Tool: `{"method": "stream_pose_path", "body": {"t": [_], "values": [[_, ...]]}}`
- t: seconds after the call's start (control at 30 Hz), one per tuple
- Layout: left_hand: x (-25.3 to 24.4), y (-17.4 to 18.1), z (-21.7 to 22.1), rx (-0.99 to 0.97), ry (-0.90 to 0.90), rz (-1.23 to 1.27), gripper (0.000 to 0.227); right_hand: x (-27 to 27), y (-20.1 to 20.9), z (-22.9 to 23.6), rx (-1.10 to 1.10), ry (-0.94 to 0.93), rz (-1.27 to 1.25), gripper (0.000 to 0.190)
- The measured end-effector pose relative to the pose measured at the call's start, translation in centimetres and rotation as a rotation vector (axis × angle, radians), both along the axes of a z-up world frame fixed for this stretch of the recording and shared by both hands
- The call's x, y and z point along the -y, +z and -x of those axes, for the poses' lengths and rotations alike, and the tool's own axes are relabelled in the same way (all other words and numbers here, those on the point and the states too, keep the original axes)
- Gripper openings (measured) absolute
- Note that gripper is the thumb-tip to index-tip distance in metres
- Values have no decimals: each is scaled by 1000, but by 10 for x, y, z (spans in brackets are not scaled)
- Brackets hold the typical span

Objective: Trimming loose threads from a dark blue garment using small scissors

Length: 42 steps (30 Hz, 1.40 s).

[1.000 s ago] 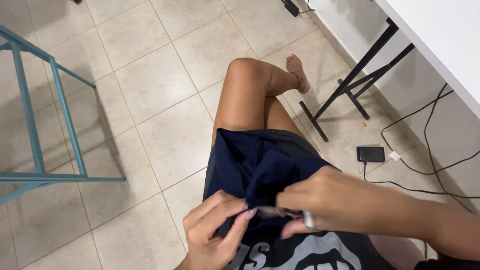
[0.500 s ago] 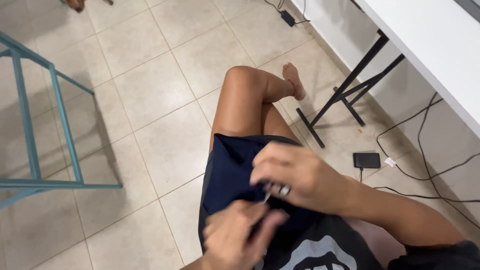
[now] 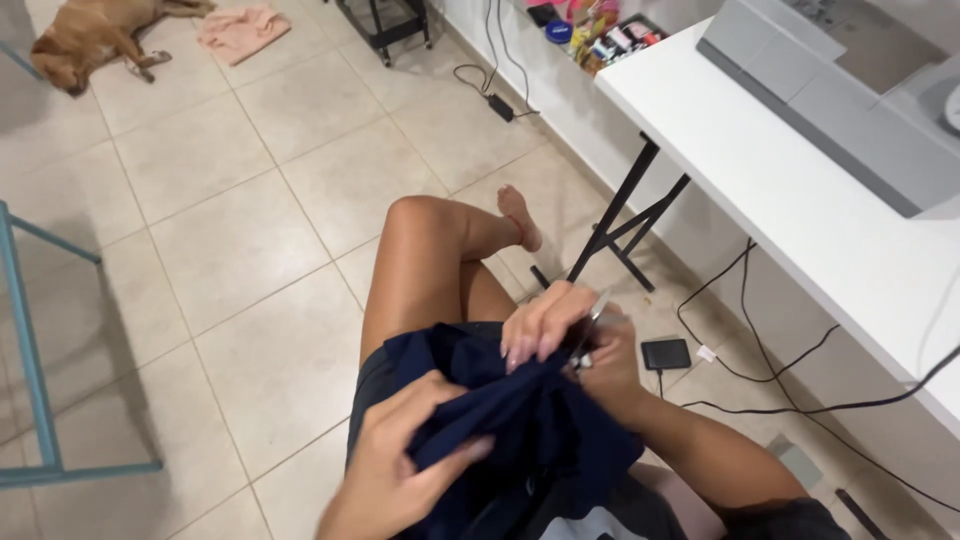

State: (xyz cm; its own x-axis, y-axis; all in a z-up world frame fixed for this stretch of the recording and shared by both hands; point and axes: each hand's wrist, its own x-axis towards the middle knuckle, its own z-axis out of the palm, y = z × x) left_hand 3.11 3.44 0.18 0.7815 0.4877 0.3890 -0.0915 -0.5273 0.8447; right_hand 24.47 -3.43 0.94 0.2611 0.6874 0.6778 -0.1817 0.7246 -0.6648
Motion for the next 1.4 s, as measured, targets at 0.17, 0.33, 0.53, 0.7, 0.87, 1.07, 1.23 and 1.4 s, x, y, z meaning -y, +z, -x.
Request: {"method": "stream_pose_path", "body": {"t": [0.17, 0.33, 0.53, 0.7, 0.87, 1.07, 1.23, 1.4], "values": [[-21, 14, 20, 61, -117, 108, 52, -2, -10, -29, -59, 197, 48, 37], [-21, 37, 16, 232, 112, 33, 11, 20, -1, -31, 199, 130, 157, 35], [-53, 53, -12, 296, 221, -537, 12, 24, -9, -36, 332, 74, 229, 18], [-125, -10, -47, 82, 437, -930, 12, 4, -47, -42, 345, -373, 531, 17], [-37, -22, -45, 27, 353, -434, 10, -2, -52, -27, 526, -493, 515, 14], [8, -48, -45, -49, 396, 225, 28, -2, -54, -5, 697, -489, 386, 13], [8, -40, -30, -11, 407, 167, 9, 1, -27, -3, 744, -316, 373, 19], [8, -35, -23, -17, 252, 458, 18, -2, -16, -9, 799, -143, 495, 22]]}}
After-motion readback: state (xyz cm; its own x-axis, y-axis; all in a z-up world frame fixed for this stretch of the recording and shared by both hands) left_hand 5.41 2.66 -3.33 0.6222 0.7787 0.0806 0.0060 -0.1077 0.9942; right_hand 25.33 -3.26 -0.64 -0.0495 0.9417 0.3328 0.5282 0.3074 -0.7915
